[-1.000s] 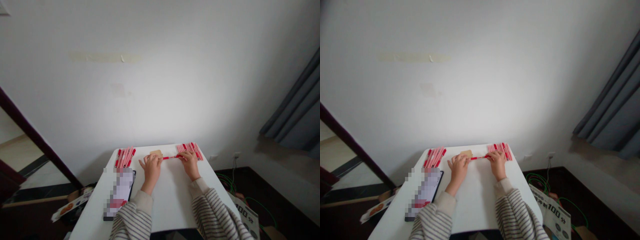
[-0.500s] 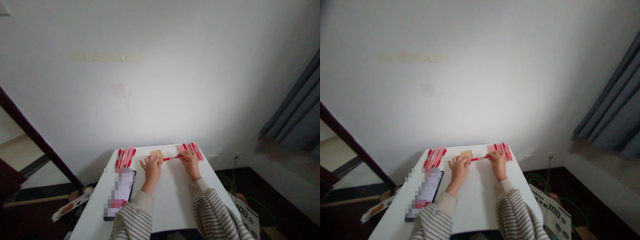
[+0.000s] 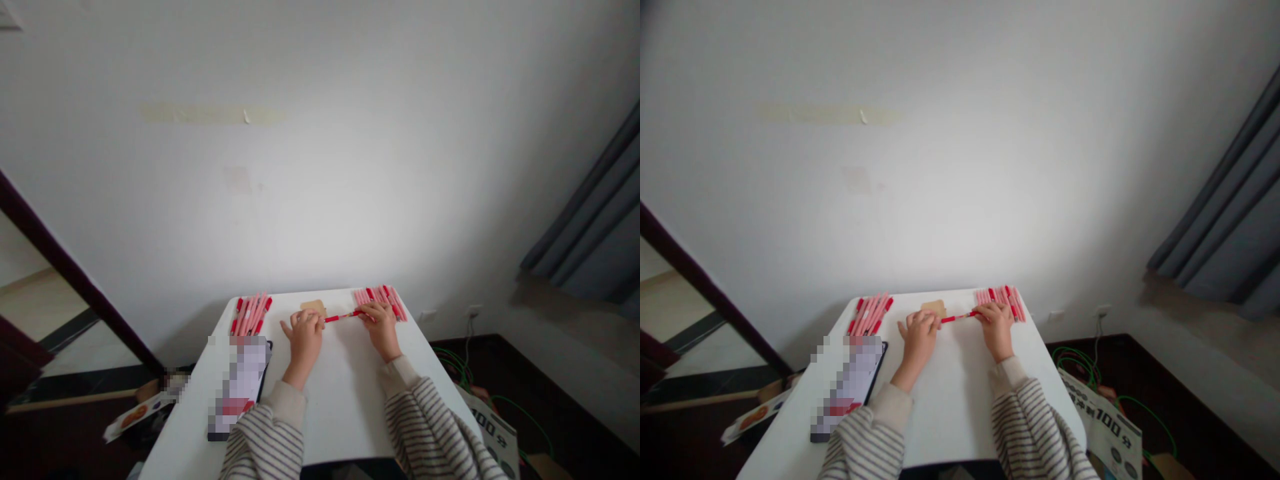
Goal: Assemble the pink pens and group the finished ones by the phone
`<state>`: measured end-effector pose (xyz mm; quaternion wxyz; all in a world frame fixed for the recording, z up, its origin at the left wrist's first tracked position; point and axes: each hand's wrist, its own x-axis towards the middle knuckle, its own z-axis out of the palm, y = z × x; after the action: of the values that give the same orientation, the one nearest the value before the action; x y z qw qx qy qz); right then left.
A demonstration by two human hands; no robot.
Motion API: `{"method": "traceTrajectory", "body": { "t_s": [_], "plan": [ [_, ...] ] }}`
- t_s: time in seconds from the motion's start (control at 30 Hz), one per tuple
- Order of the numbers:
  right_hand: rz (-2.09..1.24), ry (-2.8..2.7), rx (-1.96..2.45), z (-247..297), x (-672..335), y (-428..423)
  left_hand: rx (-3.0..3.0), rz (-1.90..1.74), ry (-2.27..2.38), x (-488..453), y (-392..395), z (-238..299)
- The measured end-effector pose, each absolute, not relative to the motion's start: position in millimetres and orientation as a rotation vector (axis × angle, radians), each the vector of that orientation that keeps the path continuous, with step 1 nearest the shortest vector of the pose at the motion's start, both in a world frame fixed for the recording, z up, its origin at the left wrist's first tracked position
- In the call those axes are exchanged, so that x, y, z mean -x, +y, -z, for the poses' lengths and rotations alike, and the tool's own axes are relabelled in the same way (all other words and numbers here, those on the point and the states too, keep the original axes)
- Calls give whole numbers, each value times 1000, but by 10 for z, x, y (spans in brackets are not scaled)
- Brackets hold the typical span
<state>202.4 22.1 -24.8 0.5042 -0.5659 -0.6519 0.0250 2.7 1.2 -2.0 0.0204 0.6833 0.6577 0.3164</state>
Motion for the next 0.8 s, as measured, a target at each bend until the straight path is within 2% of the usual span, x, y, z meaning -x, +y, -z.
{"method": "traceTrajectory", "body": {
  "t_s": [0.27, 0.8],
  "plan": [
    [-95, -1584, 1328, 261, -2047, 244, -1936, -1071, 1936, -69, 5, -86],
    [-106, -1528, 1313, 321, -2073, 297, -2038, -1100, 1984, -32, 45, 26]
  ]
}}
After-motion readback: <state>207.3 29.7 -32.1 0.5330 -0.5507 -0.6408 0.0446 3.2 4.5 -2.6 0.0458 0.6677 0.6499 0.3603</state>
